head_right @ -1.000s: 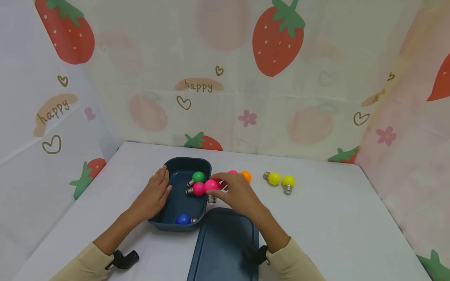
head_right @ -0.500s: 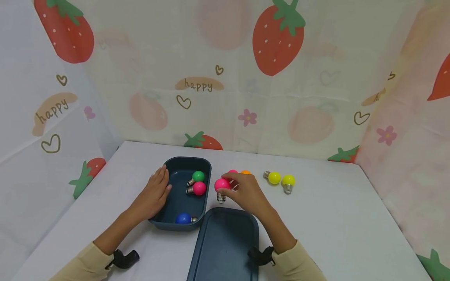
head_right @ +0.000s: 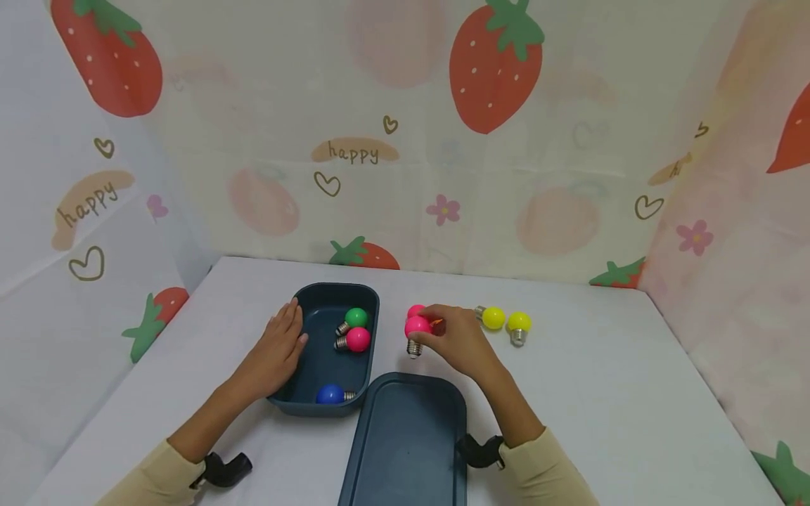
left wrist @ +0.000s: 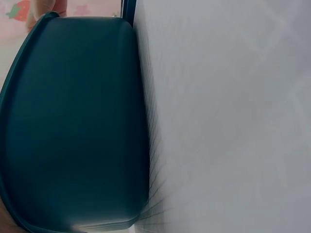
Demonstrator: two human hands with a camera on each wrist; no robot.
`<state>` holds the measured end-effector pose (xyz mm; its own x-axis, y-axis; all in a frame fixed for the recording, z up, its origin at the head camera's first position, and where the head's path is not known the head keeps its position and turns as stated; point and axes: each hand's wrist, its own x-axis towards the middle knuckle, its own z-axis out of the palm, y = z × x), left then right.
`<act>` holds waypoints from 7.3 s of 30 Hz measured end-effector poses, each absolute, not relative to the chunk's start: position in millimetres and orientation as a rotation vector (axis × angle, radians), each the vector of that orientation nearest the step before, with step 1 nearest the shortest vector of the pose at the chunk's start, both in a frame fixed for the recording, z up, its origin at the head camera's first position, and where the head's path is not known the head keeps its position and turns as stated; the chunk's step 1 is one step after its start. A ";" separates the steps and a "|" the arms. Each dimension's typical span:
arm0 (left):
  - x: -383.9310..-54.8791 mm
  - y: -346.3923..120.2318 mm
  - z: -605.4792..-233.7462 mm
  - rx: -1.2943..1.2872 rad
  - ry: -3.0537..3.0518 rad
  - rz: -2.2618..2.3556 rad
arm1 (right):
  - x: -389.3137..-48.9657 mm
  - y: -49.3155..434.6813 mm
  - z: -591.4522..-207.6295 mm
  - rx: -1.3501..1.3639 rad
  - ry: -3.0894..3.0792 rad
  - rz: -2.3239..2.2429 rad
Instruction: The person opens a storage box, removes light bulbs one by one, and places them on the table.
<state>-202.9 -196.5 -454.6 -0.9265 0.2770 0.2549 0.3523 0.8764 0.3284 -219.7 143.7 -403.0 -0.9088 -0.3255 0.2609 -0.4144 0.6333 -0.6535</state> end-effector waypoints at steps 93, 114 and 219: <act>-200.9 -197.7 -457.1 -0.487 -2.814 -0.577 | -218.7 160.8 -392.8 0.371 -2.853 1.053; -200.2 -198.1 -455.9 -0.485 -2.817 -0.543 | -187.8 129.5 -376.1 0.650 -2.775 1.073; -197.8 -198.9 -455.3 -0.482 -2.807 -0.565 | -202.6 11.3 -416.3 1.331 -2.830 0.702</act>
<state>-197.8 -198.9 -455.3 -0.9175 0.2707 0.2915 0.3625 0.8708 0.3320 -202.6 11.3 -416.3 -0.6535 -0.7464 0.1260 -0.7187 0.5595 -0.4129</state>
